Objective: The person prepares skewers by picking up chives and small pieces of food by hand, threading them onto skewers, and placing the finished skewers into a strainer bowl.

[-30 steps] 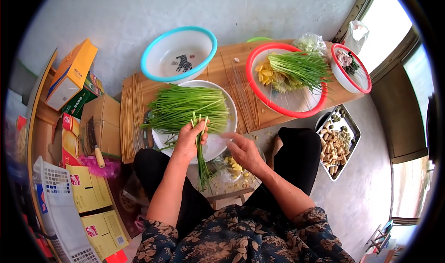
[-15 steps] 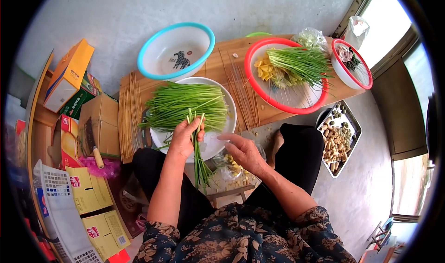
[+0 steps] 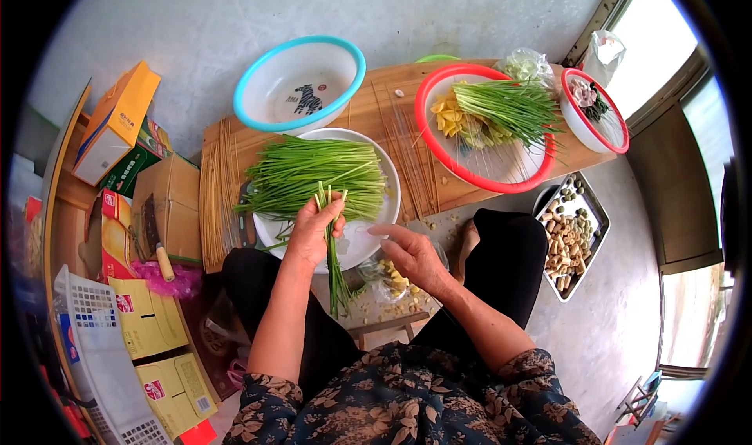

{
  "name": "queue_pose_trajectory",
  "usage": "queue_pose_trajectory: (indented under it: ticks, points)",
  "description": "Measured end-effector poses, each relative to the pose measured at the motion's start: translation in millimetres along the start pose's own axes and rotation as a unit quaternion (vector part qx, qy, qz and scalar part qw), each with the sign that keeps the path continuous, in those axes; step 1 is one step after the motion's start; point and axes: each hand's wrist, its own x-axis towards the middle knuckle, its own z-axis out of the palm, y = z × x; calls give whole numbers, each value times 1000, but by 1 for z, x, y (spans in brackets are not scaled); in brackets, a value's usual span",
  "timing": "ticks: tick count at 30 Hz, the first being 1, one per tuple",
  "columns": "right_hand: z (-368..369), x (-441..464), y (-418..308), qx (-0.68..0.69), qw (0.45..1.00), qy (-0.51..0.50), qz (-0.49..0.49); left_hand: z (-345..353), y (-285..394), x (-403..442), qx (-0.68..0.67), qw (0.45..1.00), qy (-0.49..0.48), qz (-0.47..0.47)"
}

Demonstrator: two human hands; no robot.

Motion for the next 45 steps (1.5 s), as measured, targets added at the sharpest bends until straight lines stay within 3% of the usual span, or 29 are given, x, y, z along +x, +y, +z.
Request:
queue_pose_trajectory:
  ticks: [24, 45]
  points:
    - [0, 0, 7, -9, 1000, 0, -19, 3, -1, 2, 23, 999, 29, 11]
    - [-1, -1, 10, -7, 999, 7, -33, -4, 3, 1, 34, 998, -37, -46]
